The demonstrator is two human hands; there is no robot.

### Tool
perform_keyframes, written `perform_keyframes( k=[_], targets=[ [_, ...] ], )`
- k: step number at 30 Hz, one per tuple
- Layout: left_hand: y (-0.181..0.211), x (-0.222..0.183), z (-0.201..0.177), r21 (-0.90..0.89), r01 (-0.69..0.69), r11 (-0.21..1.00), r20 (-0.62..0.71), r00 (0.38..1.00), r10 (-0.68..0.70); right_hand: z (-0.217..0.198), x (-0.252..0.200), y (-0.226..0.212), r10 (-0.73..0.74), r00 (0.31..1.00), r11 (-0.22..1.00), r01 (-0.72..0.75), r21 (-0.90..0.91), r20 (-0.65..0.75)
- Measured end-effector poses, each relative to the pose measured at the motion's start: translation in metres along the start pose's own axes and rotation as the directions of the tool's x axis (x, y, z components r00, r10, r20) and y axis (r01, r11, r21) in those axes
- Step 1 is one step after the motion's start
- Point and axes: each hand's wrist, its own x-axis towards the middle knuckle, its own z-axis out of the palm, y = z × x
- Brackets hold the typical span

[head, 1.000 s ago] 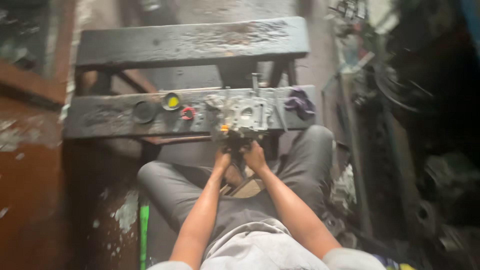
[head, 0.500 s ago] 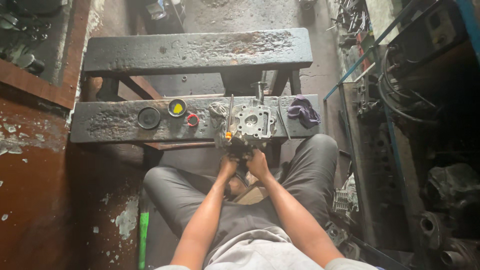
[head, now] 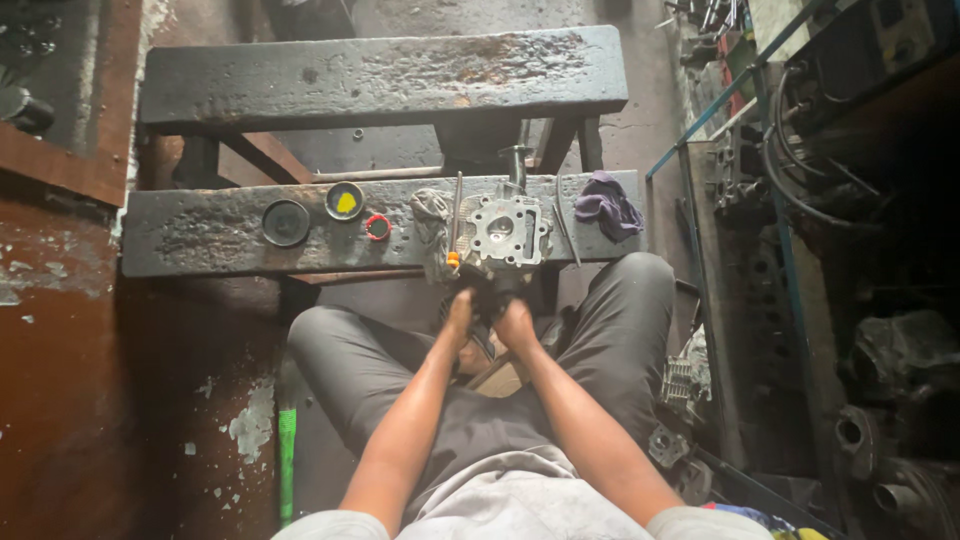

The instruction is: The person is repairing a motorcycle cylinder head. They apply yellow lubricant to the surface by hand, wipe parts with a cloth, and move small metal components on the workbench.

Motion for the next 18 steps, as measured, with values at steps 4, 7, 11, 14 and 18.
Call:
perform_keyframes(
  k=[4,7,11,14,18],
  targets=[
    [-0.010,-0.001,0.015,-0.289,0.057,0.956,0.106,0.994,-0.027,0.004,0.033,0.004,0.233,0.972,0.972,-0.233,-0.027,-0.031],
    [-0.019,0.002,0.012,-0.067,-0.159,0.985,0.083,0.983,0.164,0.032,0.033,-0.009,0.397,0.918,0.918,-0.396,0.020,-0.019],
    [-0.028,0.024,0.023,-0.001,-0.082,0.997,0.091,0.992,0.082,0.053,0.015,-0.003,0.190,0.980,0.982,-0.189,-0.019,0.058],
    [-0.029,0.007,0.013,0.052,-0.023,0.998,0.098,0.995,0.018,0.062,0.017,-0.002,0.164,0.983,0.986,-0.162,-0.030,0.087],
    [-0.033,-0.031,-0.001,0.100,0.030,0.994,0.076,0.996,-0.038,0.062,0.049,0.002,0.446,0.894,0.895,-0.446,-0.006,0.045]
  ],
)
